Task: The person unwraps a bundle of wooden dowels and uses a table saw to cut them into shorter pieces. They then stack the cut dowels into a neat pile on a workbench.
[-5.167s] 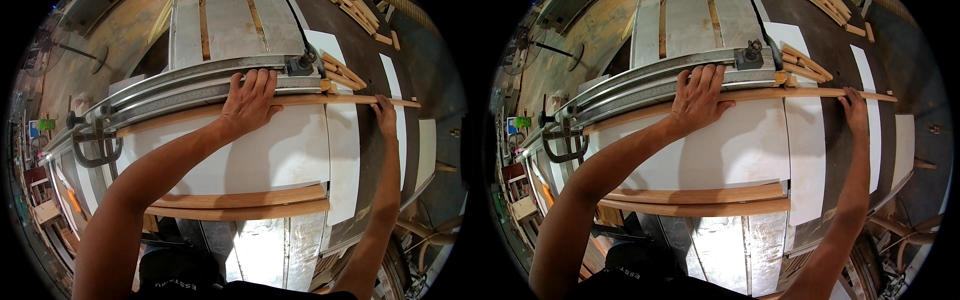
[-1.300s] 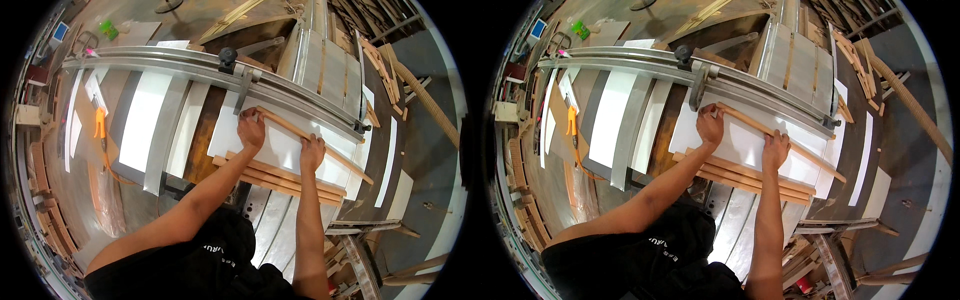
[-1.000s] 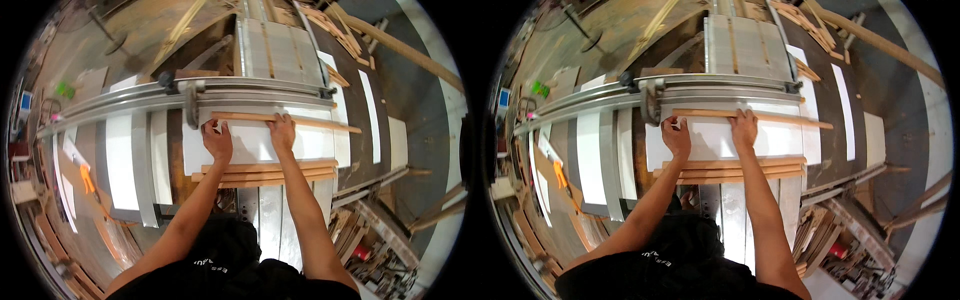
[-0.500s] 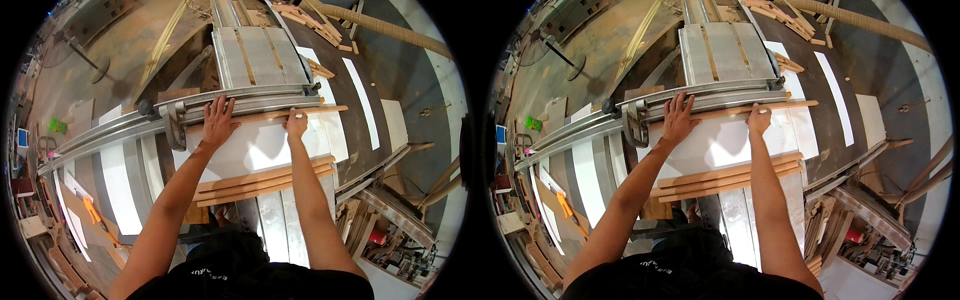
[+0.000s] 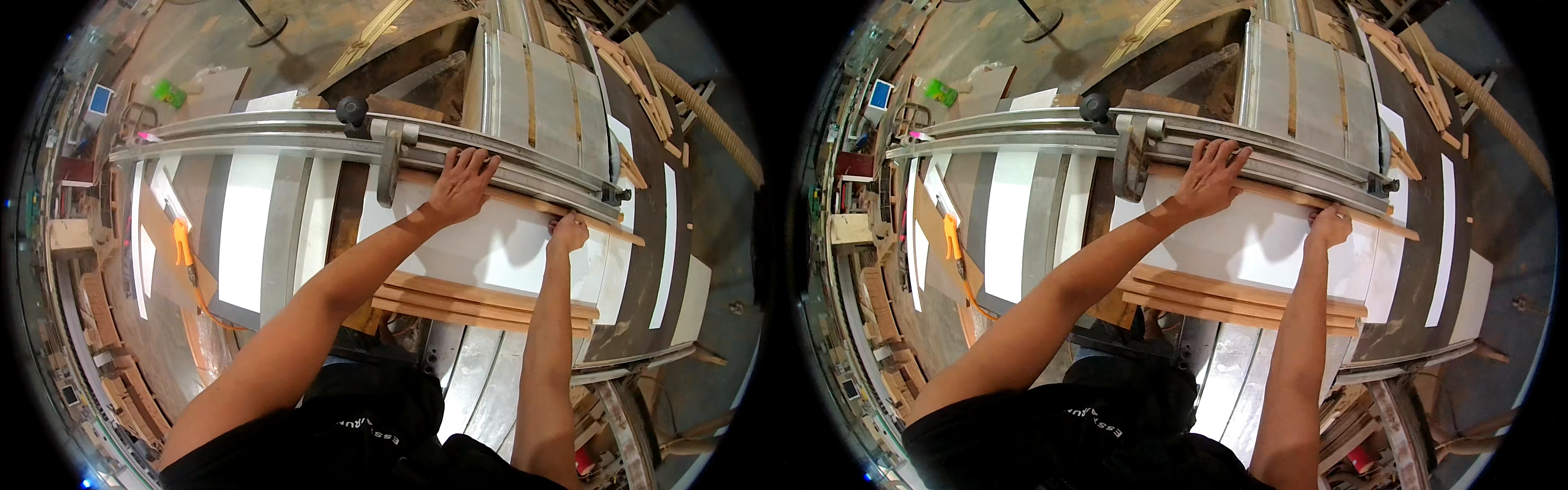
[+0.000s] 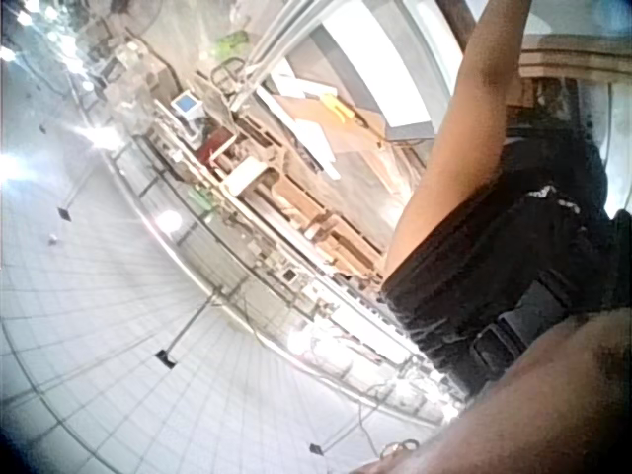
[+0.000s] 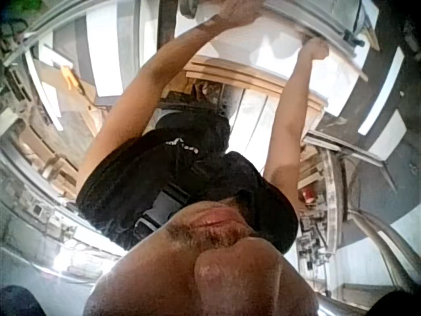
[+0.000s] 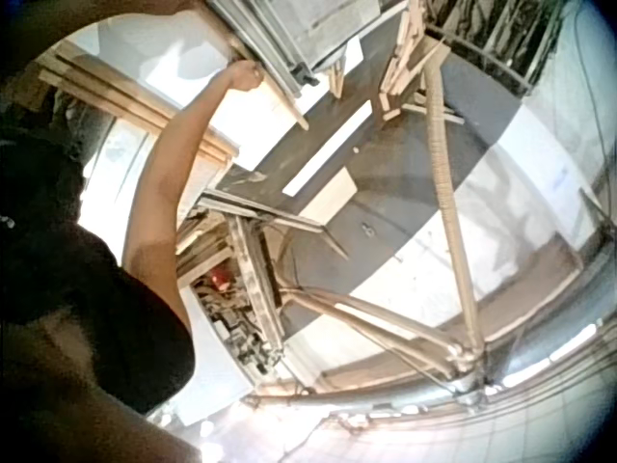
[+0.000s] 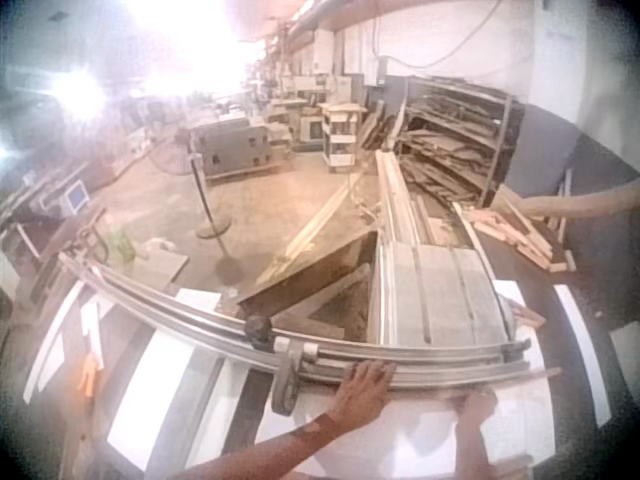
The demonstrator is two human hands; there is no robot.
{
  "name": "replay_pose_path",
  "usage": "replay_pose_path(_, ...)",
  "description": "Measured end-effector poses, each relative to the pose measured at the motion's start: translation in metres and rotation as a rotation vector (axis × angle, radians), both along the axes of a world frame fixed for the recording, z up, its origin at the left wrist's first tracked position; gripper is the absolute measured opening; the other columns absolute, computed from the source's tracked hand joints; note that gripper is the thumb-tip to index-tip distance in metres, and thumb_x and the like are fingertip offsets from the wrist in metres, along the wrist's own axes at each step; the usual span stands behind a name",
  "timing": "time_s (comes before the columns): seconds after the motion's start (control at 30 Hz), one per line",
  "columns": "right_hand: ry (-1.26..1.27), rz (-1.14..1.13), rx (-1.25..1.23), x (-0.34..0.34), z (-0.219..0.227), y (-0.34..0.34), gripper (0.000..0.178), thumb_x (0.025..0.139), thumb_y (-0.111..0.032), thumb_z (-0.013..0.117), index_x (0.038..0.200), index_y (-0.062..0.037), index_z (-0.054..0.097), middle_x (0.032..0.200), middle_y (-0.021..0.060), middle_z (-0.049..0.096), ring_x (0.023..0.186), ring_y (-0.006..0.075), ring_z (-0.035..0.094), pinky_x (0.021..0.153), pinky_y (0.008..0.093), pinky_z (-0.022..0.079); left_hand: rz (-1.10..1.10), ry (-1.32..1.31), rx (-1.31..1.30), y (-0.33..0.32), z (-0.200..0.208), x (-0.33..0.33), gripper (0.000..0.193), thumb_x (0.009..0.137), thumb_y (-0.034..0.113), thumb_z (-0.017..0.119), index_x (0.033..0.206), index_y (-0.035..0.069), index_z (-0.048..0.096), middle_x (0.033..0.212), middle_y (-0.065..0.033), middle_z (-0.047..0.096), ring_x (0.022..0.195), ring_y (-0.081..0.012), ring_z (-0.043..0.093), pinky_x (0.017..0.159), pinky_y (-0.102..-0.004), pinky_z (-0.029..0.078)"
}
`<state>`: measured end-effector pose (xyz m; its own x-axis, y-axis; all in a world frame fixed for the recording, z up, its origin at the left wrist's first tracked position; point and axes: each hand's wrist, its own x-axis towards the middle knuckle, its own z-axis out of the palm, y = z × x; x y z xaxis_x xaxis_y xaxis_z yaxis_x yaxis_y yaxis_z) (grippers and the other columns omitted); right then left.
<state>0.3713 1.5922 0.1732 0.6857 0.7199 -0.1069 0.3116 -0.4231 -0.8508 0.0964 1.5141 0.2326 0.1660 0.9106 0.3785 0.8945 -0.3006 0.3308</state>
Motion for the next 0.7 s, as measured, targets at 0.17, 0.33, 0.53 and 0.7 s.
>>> replay_pose_path(0.17, 0.023, -0.009, 0.022, -0.003, 0.000, -0.003, 0.017, 0.092, -0.015, 0.060, 0.091, 0.0026, 0.059, 0.061, 0.0167, 0.064, 0.045, 0.0238, 0.062, 0.036, 0.0335, 0.049, -0.010, 0.055, -0.135, 0.010, 0.010, 0.024, 0.086, 0.071, 0.041, 0.081, 0.139, 0.004, 0.044, 0.127, -0.0135, 0.047, 0.122, -0.0310, 0.043, 0.104, -0.0532, 0.027)
replay_pose_path(0.33, -0.132, 0.063, 0.080, 0.013, -0.028, 0.003, 0.035, 0.093, -0.030, 0.061, 0.099, 0.0038, 0.061, 0.060, 0.0165, 0.064, 0.046, 0.0251, 0.064, 0.050, 0.0373, 0.055, 0.014, 0.063, -0.105, 0.040, -0.006, 0.085, 0.085, 0.071, 0.054, 0.078, 0.134, 0.004, 0.047, 0.126, -0.0125, 0.049, 0.122, -0.0294, 0.045, 0.104, -0.0544, 0.028)
replay_pose_path(0.53, 0.143, 0.017, -0.026, -0.018, 0.032, -0.007, 0.024, 0.087, -0.014, 0.063, 0.102, 0.0048, 0.059, 0.070, 0.0196, 0.066, 0.052, 0.0306, 0.065, 0.055, 0.0415, 0.054, 0.032, 0.110, -0.055, 0.044, -0.011, 0.078, 0.085, 0.068, 0.057, 0.079, 0.130, 0.006, 0.050, 0.122, -0.0080, 0.053, 0.117, -0.0260, 0.048, 0.100, -0.0502, 0.031)
replay_pose_path(0.7, 0.154, -0.070, 0.070, 0.020, 0.033, 0.003, 0.025, 0.089, -0.015, 0.062, 0.099, 0.0066, 0.054, 0.065, 0.0180, 0.065, 0.044, 0.0265, 0.062, 0.046, 0.0370, 0.052, 0.027, 0.141, -0.006, 0.045, -0.009, 0.087, 0.085, 0.066, 0.056, 0.081, 0.129, 0.005, 0.052, 0.119, -0.0076, 0.055, 0.114, -0.0257, 0.050, 0.099, -0.0470, 0.032)
